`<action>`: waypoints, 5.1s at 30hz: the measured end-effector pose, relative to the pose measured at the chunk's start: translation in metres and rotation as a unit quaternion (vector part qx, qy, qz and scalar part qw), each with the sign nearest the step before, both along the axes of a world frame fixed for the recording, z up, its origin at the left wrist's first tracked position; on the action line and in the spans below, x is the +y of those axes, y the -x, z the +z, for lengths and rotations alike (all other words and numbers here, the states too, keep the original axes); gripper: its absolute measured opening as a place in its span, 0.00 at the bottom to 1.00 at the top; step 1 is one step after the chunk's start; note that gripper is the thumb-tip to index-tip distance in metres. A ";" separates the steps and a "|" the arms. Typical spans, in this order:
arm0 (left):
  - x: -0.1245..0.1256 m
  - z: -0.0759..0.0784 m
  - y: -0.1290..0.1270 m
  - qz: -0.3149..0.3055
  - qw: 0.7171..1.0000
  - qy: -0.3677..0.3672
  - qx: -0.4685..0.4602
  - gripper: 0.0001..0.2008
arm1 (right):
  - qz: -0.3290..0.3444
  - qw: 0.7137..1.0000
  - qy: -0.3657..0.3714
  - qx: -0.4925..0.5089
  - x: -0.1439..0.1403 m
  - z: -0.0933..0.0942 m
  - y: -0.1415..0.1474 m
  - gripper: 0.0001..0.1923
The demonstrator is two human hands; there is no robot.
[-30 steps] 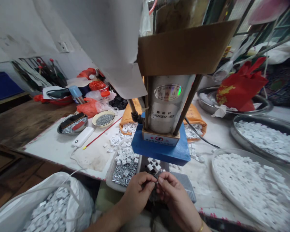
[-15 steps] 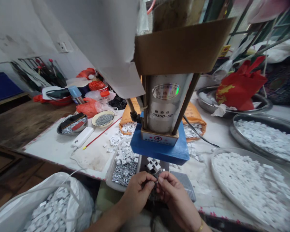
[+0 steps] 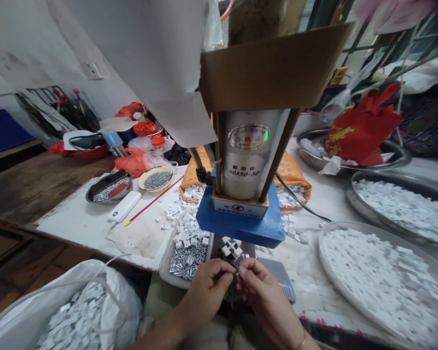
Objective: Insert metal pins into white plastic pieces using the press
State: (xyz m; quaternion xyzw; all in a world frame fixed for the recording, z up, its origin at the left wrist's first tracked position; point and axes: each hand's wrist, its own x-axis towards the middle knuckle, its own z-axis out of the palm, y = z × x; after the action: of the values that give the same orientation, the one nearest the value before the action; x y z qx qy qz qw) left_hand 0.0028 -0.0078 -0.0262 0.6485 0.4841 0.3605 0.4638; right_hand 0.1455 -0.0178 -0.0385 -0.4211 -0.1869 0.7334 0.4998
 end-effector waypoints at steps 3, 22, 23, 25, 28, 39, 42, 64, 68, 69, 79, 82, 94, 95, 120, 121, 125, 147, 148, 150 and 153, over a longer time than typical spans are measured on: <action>0.000 0.000 0.000 0.001 1.000 -0.002 0.003 0.08 | 0.003 1.000 -0.003 -0.003 -0.001 0.001 0.000 0.14; 0.003 0.006 0.005 -0.005 0.999 -0.046 -0.013 0.07 | 0.004 0.995 -0.046 -0.093 -0.001 -0.001 -0.004 0.13; 0.002 0.007 0.004 -0.009 0.999 -0.048 -0.012 0.07 | 0.004 0.994 -0.044 -0.098 -0.001 0.000 -0.004 0.14; 0.002 0.009 0.003 -0.007 0.999 -0.051 -0.009 0.07 | 0.003 0.993 -0.045 -0.109 -0.001 0.001 -0.004 0.15; 0.001 0.010 0.003 -0.011 0.997 -0.074 0.001 0.06 | -0.007 0.990 -0.053 -0.128 -0.001 0.002 -0.002 0.15; -0.001 0.005 0.008 0.003 0.998 -0.040 0.040 0.06 | -0.034 0.879 -0.165 -0.447 0.023 -0.011 -0.045 0.16; 0.000 0.002 0.009 0.017 1.000 0.001 0.013 0.06 | -0.065 0.835 -0.158 -0.522 0.049 -0.026 -0.080 0.12; 0.003 0.012 0.008 0.036 0.995 -0.094 -0.010 0.05 | -0.021 0.889 -0.114 -0.443 0.034 -0.001 -0.051 0.15; 0.004 0.017 0.001 -0.019 0.981 -0.185 0.052 0.07 | 0.012 0.997 -0.029 -0.075 -0.004 0.011 -0.015 0.15; 0.004 0.017 0.000 -0.020 0.979 -0.192 0.066 0.07 | 0.012 0.999 -0.022 -0.041 -0.007 0.013 -0.010 0.15; 0.000 0.023 0.008 0.032 0.997 -0.060 0.033 0.04 | 0.056 0.998 -0.014 0.014 -0.004 0.012 0.000 0.14; 0.000 0.022 0.012 -0.010 0.987 -0.153 0.037 0.11 | 0.059 0.996 -0.005 0.060 -0.006 0.014 0.003 0.15; -0.002 0.020 0.007 -0.075 0.956 -0.267 0.101 0.14 | 0.056 0.984 -0.076 -0.153 0.001 0.009 0.003 0.18; -0.001 0.022 0.009 -0.077 0.956 -0.265 0.100 0.13 | 0.067 0.982 -0.079 -0.156 0.002 0.011 0.001 0.19; 0.049 0.003 0.002 0.058 0.979 -0.179 0.081 0.07 | 0.032 0.736 -0.329 -0.592 0.040 -0.004 0.001 0.16; 0.049 0.002 0.001 0.057 0.981 -0.169 0.071 0.07 | 0.021 0.737 -0.326 -0.592 0.039 -0.007 0.002 0.15; 0.049 0.003 -0.004 0.054 0.988 -0.136 0.040 0.07 | 0.001 0.739 -0.325 -0.591 0.036 -0.015 0.003 0.14; 0.041 -0.011 -0.009 0.028 0.919 -0.357 0.166 0.09 | 0.138 0.462 -0.363 -0.797 -0.023 -0.034 -0.085 0.11; 0.041 -0.012 -0.009 0.032 0.919 -0.357 0.167 0.09 | 0.138 0.461 -0.365 -0.797 -0.024 -0.035 -0.084 0.12; 0.041 -0.011 -0.009 0.034 0.922 -0.349 0.164 0.09 | 0.129 0.465 -0.364 -0.797 -0.021 -0.034 -0.081 0.10; 0.040 -0.008 -0.008 0.035 0.942 -0.300 0.145 0.07 | 0.105 0.484 -0.357 -0.791 -0.008 -0.022 -0.071 0.08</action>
State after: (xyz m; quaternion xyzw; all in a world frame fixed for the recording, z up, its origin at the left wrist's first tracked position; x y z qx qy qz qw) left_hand 0.0111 0.0325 -0.0338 0.7858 0.4377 0.4068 0.1598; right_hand 0.2169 -0.0263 -0.0603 -0.5862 -0.7926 0.0077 0.1676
